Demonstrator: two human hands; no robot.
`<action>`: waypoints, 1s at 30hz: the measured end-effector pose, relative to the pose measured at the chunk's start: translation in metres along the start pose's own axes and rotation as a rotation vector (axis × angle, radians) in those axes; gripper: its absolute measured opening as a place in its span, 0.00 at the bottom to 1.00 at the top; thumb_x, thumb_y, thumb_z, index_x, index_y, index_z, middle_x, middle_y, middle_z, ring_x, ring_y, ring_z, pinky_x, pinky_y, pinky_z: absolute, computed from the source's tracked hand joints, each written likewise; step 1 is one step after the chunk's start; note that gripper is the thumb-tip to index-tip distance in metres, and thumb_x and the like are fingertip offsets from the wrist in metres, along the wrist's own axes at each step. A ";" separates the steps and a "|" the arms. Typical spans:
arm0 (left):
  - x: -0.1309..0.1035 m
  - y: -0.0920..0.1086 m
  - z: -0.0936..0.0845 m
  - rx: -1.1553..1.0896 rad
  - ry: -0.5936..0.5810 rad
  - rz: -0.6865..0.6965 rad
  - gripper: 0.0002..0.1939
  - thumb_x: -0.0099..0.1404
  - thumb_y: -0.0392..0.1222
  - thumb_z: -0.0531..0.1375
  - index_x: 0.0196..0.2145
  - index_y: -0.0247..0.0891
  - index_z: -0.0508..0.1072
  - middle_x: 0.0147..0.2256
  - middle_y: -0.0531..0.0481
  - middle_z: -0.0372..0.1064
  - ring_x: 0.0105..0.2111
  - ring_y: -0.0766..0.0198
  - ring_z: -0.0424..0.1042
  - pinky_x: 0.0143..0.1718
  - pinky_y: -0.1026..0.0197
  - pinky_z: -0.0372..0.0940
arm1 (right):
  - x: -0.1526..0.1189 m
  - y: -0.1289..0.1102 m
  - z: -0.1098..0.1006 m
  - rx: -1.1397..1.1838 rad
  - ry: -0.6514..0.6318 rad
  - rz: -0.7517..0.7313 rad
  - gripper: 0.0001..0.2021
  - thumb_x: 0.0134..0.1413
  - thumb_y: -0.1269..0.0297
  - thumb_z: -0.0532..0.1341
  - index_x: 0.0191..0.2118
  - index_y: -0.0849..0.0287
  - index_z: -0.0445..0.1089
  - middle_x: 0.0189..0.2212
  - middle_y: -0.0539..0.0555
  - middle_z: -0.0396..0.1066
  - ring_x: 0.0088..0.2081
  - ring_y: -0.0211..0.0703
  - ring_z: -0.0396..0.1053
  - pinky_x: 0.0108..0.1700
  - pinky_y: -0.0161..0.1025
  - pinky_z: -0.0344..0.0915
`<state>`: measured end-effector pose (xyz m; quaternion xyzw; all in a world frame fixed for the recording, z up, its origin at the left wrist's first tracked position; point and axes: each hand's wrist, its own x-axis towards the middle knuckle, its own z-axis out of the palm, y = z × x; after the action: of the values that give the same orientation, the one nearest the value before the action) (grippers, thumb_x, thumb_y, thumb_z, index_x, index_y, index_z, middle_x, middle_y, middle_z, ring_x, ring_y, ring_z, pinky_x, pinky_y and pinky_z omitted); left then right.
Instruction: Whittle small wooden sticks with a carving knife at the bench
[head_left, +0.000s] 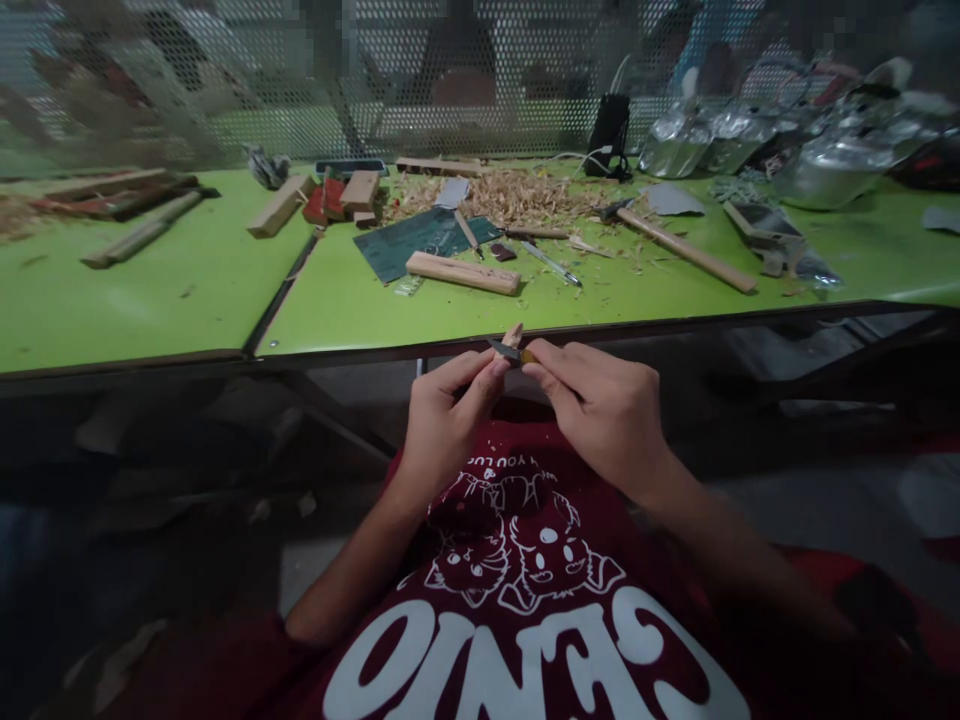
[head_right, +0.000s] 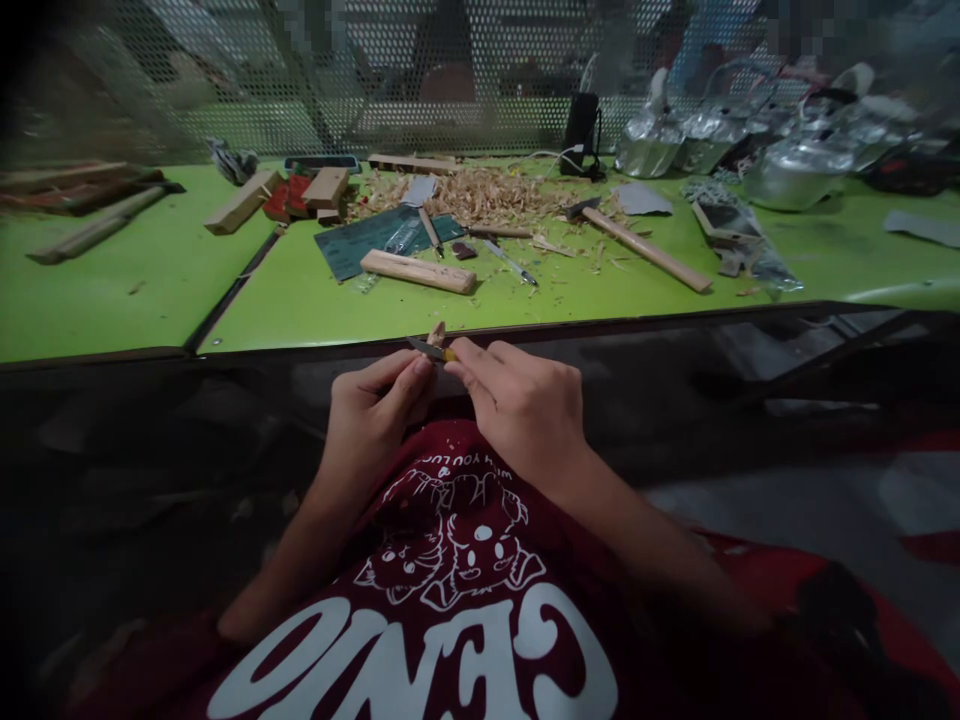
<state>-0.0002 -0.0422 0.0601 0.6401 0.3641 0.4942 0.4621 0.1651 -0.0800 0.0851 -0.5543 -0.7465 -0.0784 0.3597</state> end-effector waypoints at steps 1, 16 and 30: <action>0.000 -0.002 -0.001 -0.015 -0.004 -0.010 0.16 0.69 0.50 0.61 0.31 0.36 0.77 0.23 0.54 0.61 0.22 0.70 0.55 0.22 0.64 0.52 | 0.000 0.001 -0.001 -0.010 0.022 -0.006 0.16 0.69 0.57 0.56 0.50 0.56 0.79 0.30 0.54 0.78 0.29 0.41 0.72 0.35 0.36 0.63; 0.004 -0.008 -0.003 -0.152 -0.034 -0.119 0.16 0.66 0.52 0.64 0.38 0.35 0.81 0.23 0.54 0.63 0.21 0.72 0.55 0.20 0.65 0.50 | 0.009 0.010 0.000 0.579 -0.255 0.232 0.19 0.72 0.53 0.51 0.37 0.59 0.73 0.18 0.45 0.65 0.21 0.34 0.62 0.29 0.33 0.59; 0.005 -0.006 -0.004 -0.174 -0.061 -0.121 0.17 0.67 0.51 0.63 0.28 0.35 0.76 0.21 0.55 0.58 0.20 0.72 0.54 0.20 0.64 0.47 | 0.011 0.018 0.011 0.189 -0.174 -0.036 0.16 0.72 0.61 0.51 0.40 0.62 0.74 0.28 0.53 0.73 0.27 0.38 0.66 0.34 0.35 0.57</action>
<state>-0.0028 -0.0352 0.0557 0.5891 0.3434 0.4756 0.5557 0.1750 -0.0592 0.0784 -0.5089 -0.7888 0.0341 0.3429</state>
